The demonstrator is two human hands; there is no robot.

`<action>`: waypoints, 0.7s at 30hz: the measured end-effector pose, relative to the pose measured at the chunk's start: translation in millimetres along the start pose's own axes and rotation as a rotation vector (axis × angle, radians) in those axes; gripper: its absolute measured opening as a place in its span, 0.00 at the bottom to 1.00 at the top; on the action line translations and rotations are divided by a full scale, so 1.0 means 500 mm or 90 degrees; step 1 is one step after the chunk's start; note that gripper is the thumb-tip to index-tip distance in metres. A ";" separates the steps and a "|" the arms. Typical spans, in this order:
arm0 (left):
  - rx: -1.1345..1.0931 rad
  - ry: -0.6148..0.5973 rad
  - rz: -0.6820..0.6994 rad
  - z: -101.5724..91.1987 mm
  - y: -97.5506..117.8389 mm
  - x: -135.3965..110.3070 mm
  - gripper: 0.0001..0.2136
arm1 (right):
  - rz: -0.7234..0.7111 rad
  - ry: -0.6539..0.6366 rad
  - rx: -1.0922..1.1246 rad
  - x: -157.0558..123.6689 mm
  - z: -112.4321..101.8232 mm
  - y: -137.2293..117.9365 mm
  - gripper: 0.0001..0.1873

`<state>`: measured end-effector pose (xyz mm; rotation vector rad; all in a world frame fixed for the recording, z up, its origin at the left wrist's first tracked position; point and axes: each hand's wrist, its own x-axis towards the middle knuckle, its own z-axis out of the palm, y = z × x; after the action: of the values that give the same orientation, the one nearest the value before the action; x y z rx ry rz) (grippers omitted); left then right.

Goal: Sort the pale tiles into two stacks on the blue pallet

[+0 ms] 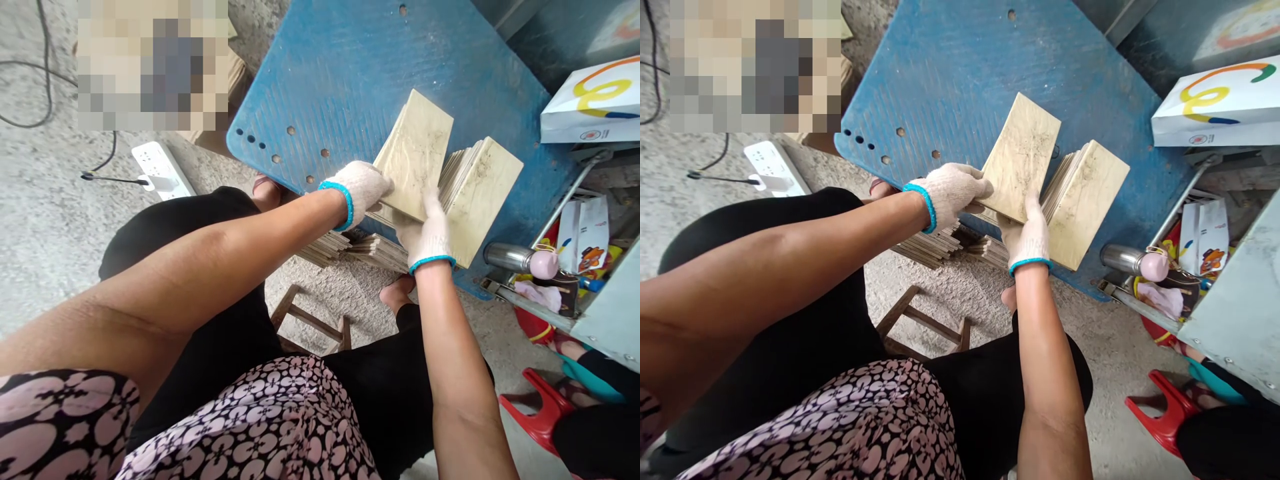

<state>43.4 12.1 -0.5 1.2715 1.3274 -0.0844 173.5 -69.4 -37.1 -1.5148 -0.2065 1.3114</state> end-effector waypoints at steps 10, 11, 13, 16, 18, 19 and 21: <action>-0.235 -0.039 -0.035 0.005 0.004 -0.015 0.20 | -0.029 -0.072 0.101 -0.028 -0.004 0.012 0.26; -0.252 -0.039 -0.035 0.007 0.003 -0.017 0.21 | -0.034 -0.079 0.099 -0.031 -0.008 0.010 0.26; -0.268 -0.041 -0.033 0.010 0.001 -0.022 0.22 | -0.043 -0.088 0.087 -0.040 -0.016 0.007 0.27; -0.282 -0.052 0.008 0.007 0.003 -0.024 0.22 | -0.048 -0.085 0.074 -0.063 -0.029 0.001 0.28; -0.318 -0.051 0.053 -0.002 0.010 -0.023 0.22 | -0.046 -0.070 0.068 -0.084 -0.037 -0.002 0.29; -0.342 -0.045 0.073 -0.009 0.014 -0.022 0.22 | -0.044 -0.059 0.061 -0.096 -0.041 -0.004 0.29; -0.392 -0.032 0.117 -0.024 0.024 -0.021 0.23 | -0.036 -0.044 0.041 -0.121 -0.047 -0.005 0.29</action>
<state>40.0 19.2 17.9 0.8478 1.0693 0.3913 170.4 -124.6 -2.6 -1.3999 -0.2479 1.3143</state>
